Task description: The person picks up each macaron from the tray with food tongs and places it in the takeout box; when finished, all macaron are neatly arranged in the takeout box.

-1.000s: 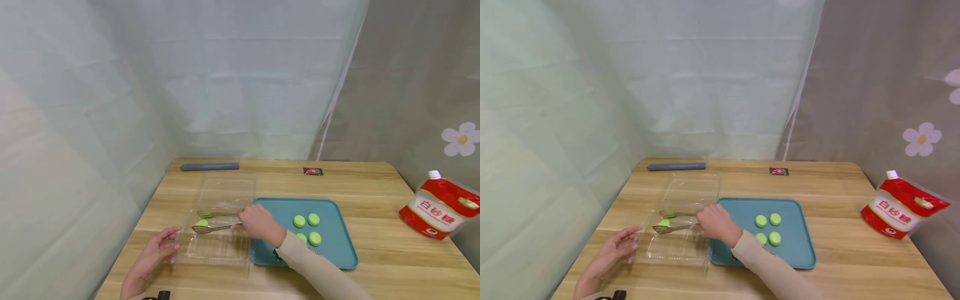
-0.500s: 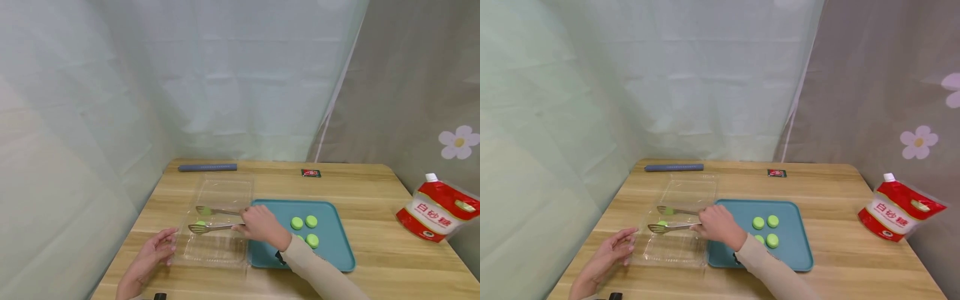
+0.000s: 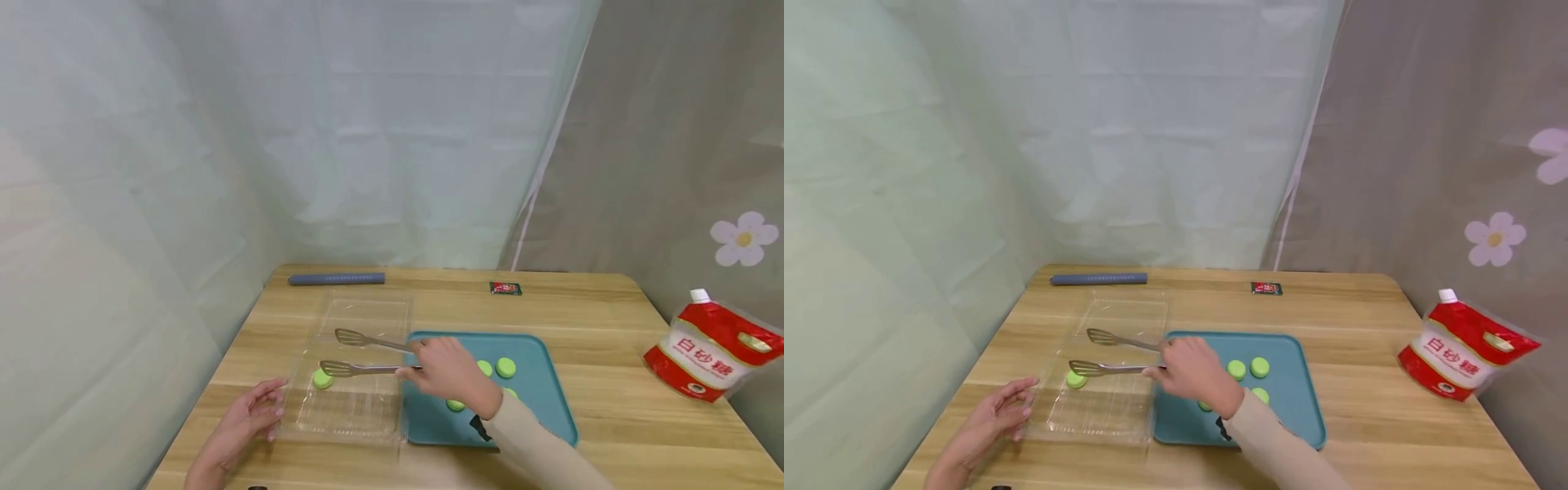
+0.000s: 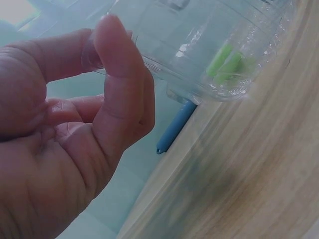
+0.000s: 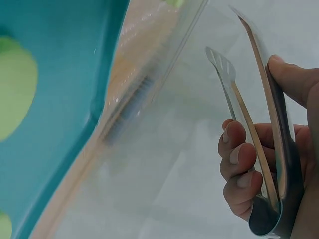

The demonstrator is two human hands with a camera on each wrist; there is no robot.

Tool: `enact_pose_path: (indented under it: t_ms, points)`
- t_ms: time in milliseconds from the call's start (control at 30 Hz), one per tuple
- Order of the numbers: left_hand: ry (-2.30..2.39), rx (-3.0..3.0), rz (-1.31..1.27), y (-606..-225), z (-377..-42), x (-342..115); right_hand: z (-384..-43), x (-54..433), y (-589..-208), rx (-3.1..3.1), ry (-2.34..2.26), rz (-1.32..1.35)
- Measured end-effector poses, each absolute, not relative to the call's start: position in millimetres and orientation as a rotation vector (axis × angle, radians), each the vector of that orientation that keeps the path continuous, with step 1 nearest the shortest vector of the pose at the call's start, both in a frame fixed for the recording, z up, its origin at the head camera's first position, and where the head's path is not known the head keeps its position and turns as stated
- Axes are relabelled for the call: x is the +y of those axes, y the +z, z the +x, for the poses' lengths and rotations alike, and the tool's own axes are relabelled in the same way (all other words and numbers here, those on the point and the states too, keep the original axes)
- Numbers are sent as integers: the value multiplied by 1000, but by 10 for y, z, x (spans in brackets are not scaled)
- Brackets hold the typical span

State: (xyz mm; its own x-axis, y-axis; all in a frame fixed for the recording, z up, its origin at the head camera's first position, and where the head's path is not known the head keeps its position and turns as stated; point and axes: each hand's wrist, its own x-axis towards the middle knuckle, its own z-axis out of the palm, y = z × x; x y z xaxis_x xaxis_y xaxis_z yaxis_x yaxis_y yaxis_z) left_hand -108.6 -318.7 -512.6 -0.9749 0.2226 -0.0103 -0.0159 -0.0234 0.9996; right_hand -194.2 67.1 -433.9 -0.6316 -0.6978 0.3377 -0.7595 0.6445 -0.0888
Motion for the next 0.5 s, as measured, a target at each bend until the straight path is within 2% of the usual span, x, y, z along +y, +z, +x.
enact_pose_path:
  t_ms: [500]
  points:
    - [2157, 2032, 287, -5168, -1095, -3202, -1898, 1130, -4315, -2617, 350, 1054]
